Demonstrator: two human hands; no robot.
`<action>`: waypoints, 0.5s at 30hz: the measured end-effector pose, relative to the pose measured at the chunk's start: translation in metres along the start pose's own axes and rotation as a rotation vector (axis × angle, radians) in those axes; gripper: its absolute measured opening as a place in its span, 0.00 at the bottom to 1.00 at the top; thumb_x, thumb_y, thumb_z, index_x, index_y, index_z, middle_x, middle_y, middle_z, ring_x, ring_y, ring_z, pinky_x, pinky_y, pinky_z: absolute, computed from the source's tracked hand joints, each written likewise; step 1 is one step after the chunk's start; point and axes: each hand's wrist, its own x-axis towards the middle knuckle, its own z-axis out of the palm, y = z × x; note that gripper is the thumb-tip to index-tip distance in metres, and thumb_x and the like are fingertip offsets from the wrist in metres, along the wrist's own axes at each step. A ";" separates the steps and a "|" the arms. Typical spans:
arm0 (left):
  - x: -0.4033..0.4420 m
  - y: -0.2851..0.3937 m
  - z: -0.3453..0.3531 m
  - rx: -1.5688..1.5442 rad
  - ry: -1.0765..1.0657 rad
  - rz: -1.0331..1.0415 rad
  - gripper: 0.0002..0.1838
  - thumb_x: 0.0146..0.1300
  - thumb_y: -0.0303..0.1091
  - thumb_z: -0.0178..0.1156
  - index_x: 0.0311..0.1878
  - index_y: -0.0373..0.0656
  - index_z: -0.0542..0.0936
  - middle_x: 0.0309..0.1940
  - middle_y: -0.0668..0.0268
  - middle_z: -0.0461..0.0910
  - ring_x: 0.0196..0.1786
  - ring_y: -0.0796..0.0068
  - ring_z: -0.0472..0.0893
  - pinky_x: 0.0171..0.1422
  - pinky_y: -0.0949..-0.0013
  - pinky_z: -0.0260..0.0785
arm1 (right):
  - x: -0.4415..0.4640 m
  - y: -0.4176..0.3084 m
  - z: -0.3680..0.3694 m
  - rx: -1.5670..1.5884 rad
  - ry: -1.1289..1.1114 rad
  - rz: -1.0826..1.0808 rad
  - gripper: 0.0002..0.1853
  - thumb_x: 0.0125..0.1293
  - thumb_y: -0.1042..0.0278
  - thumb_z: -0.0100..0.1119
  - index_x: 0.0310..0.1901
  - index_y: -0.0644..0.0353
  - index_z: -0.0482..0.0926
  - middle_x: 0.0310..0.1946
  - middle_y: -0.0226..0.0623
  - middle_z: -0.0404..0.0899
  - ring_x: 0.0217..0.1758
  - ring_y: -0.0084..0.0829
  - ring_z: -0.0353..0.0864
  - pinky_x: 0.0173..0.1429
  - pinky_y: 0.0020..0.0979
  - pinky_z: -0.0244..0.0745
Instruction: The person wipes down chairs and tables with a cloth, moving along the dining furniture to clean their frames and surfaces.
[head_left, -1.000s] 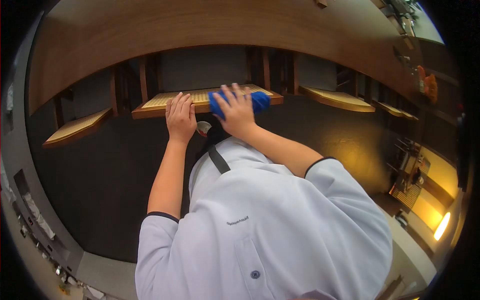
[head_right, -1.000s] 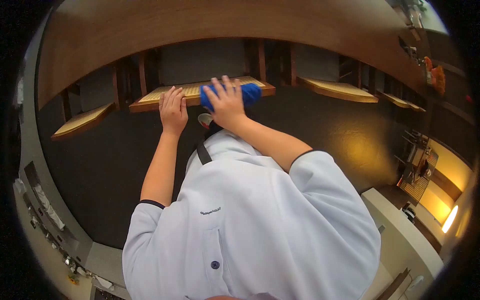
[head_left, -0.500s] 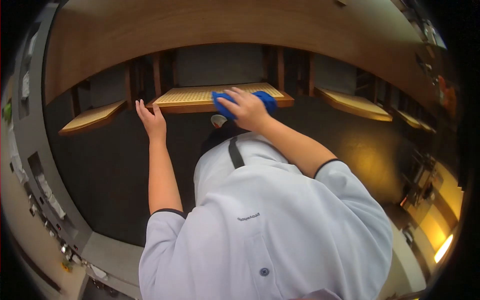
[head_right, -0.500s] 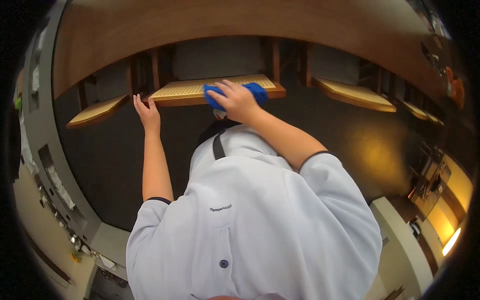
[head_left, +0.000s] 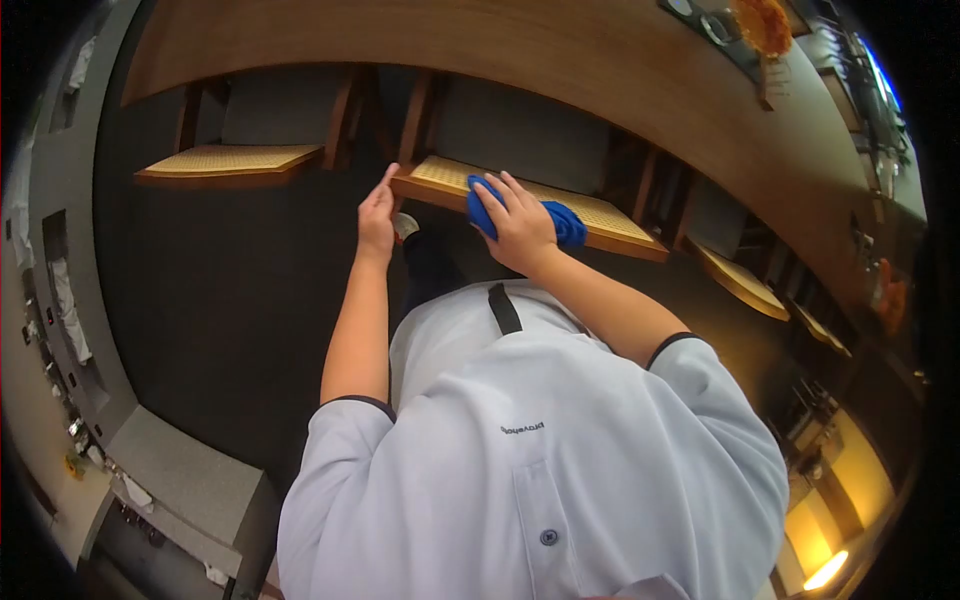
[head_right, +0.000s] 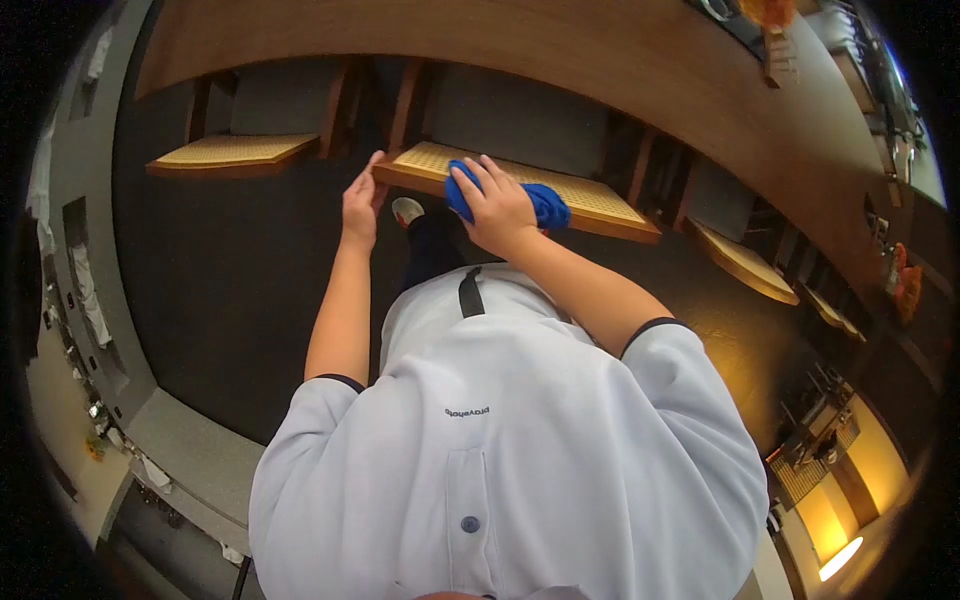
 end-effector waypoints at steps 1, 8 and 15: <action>0.000 0.001 -0.006 -0.013 -0.066 -0.004 0.25 0.83 0.41 0.43 0.74 0.34 0.69 0.69 0.59 0.74 0.69 0.72 0.73 0.76 0.69 0.61 | 0.015 -0.015 0.012 0.012 0.005 0.010 0.32 0.57 0.64 0.73 0.64 0.57 0.77 0.63 0.47 0.77 0.68 0.53 0.76 0.66 0.48 0.75; 0.028 0.001 -0.085 -0.117 -0.271 -0.316 0.25 0.82 0.52 0.44 0.53 0.39 0.81 0.49 0.65 0.84 0.52 0.74 0.82 0.63 0.66 0.72 | 0.119 -0.097 0.089 0.019 -0.041 0.052 0.26 0.61 0.59 0.68 0.62 0.55 0.80 0.61 0.46 0.80 0.66 0.51 0.79 0.65 0.44 0.77; 0.030 0.017 -0.115 -0.072 -0.179 -0.415 0.32 0.80 0.58 0.42 0.63 0.38 0.78 0.58 0.56 0.83 0.63 0.63 0.81 0.68 0.59 0.69 | 0.189 -0.103 0.113 0.310 -0.512 0.476 0.23 0.62 0.55 0.68 0.57 0.54 0.83 0.55 0.47 0.84 0.56 0.46 0.86 0.60 0.41 0.80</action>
